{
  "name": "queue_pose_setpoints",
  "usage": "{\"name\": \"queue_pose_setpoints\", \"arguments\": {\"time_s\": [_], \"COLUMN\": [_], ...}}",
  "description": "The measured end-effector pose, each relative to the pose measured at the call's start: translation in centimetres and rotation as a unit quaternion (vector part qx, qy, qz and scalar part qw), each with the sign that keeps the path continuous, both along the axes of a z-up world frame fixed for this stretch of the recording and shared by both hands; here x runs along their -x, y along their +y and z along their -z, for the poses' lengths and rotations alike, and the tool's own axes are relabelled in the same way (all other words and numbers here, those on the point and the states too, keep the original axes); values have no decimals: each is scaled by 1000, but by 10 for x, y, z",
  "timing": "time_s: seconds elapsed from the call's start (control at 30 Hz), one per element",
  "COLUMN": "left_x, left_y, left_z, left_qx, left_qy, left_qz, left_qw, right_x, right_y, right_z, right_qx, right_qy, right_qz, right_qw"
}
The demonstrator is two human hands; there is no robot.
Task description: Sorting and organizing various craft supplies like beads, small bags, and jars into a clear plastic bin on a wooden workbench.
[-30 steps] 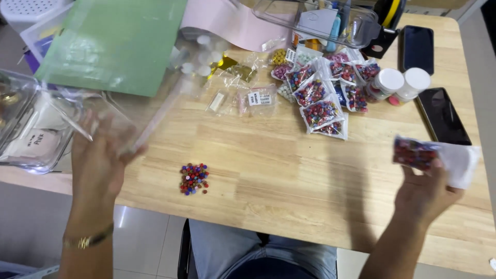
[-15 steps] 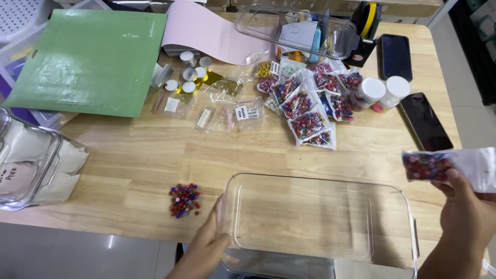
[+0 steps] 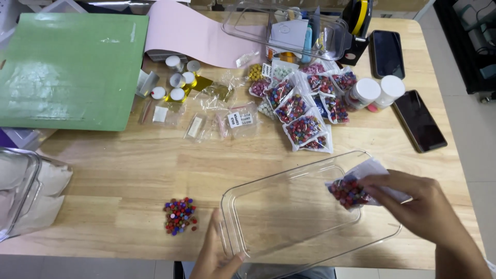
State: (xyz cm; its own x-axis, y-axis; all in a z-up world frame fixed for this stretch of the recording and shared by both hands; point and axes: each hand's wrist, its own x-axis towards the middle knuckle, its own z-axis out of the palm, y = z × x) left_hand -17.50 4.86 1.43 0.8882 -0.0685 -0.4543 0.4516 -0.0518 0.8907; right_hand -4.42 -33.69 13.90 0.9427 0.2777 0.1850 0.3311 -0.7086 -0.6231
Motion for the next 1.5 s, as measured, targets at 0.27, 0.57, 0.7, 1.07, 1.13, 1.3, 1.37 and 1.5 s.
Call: {"name": "queue_pose_setpoints", "arguments": {"time_s": [0.27, 0.57, 0.7, 1.07, 1.13, 1.3, 1.37, 1.5], "left_x": [-190, -452, -487, -424, -396, -338, -346, -350], "left_y": [13, -50, -58, -87, -101, -124, -126, -135], "left_z": [-90, 12, 37, 8, 16, -10, -4, -4], "left_qx": [-284, -460, -519, -536, -512, -498, -490, -519], "left_qy": [-317, -389, -267, -479, -550, -439, -427, -393], "left_qz": [135, 224, 281, 159, 161, 208, 202, 207], "left_qw": [895, 766, 761, 676, 640, 718, 733, 730], "right_x": [-115, -179, -202, -195, -196, -187, -181, -185], "right_y": [-16, 33, 21, 35, 25, 29, 36, 30], "right_z": [-7, 34, 66, 67, 81, 49, 48, 91], "right_qx": [-28, -49, 81, 247, 256, 19, -74, -36], "right_qy": [-55, 203, 284, 288, 283, 368, 373, 332], "right_qz": [66, -15, 11, -7, 0, 57, 71, 63], "right_qw": [996, 978, 955, 925, 924, 928, 922, 941]}}
